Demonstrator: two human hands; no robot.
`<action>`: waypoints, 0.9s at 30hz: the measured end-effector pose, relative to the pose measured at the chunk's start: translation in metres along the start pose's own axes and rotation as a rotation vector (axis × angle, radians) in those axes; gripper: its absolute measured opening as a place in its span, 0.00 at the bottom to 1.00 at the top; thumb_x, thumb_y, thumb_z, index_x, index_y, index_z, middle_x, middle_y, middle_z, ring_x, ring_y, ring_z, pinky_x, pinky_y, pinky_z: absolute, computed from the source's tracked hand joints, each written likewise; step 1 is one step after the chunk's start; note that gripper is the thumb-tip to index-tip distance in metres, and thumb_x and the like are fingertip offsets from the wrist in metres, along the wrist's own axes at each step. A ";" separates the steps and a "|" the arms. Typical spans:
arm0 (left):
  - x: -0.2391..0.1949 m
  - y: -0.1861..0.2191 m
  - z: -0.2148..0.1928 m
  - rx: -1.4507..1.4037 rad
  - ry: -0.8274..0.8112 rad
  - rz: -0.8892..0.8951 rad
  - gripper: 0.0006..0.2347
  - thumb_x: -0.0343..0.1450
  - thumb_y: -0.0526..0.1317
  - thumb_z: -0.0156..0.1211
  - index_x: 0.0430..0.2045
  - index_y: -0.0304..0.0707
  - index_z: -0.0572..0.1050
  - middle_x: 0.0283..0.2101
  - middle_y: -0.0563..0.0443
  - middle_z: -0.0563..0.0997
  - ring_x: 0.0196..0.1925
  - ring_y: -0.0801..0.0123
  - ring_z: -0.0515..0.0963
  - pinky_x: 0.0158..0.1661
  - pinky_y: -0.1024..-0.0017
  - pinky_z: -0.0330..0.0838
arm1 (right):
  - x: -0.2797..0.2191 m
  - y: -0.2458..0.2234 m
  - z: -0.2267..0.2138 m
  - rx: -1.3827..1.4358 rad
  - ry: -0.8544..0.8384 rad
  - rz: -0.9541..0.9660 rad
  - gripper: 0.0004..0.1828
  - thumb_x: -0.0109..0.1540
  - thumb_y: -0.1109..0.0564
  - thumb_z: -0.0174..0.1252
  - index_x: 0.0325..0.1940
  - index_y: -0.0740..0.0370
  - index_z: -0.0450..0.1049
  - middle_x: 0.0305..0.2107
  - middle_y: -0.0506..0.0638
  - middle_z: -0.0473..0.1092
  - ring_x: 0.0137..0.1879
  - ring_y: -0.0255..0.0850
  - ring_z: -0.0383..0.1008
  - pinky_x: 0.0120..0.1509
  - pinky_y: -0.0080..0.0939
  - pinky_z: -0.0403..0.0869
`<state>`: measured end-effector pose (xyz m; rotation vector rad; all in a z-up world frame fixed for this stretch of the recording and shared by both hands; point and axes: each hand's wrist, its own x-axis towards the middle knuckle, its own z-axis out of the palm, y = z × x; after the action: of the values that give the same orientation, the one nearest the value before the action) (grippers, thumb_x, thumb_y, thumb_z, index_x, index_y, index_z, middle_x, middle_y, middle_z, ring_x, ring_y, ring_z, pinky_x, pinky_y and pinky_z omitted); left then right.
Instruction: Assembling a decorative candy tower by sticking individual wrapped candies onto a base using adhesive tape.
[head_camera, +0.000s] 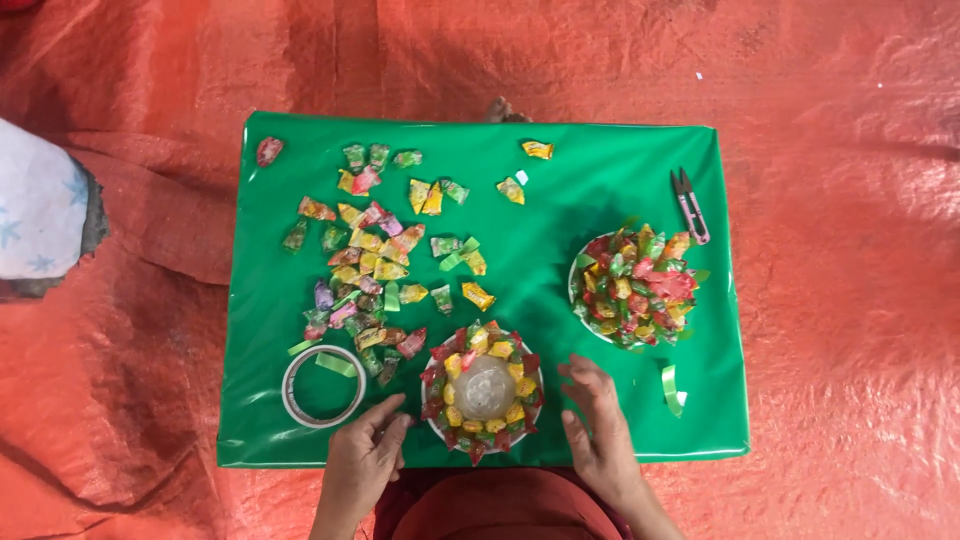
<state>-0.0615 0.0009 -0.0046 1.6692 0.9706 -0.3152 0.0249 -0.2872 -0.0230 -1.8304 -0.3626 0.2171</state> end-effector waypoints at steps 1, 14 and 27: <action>0.000 -0.003 0.002 -0.047 -0.025 -0.011 0.17 0.70 0.34 0.64 0.53 0.30 0.81 0.19 0.43 0.83 0.15 0.69 0.75 0.17 0.74 0.70 | -0.009 0.012 0.003 0.092 0.000 0.054 0.28 0.64 0.60 0.51 0.69 0.63 0.58 0.69 0.59 0.55 0.71 0.52 0.66 0.70 0.51 0.71; 0.022 0.008 0.022 -0.148 -0.117 0.137 0.17 0.70 0.32 0.61 0.54 0.26 0.78 0.36 0.42 0.90 0.30 0.69 0.88 0.30 0.76 0.83 | 0.005 0.039 0.012 0.524 0.000 0.063 0.33 0.67 0.59 0.53 0.75 0.61 0.51 0.72 0.57 0.51 0.74 0.57 0.61 0.75 0.57 0.65; 0.024 0.027 0.007 0.073 -0.034 0.242 0.17 0.67 0.37 0.66 0.50 0.35 0.81 0.26 0.43 0.89 0.21 0.70 0.85 0.19 0.78 0.79 | -0.004 0.049 0.012 0.501 0.039 -0.011 0.29 0.67 0.63 0.50 0.73 0.57 0.53 0.72 0.59 0.51 0.75 0.56 0.60 0.76 0.58 0.67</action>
<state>-0.0248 0.0037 -0.0043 1.8207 0.7297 -0.2179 0.0243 -0.2904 -0.0730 -1.3366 -0.2617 0.2398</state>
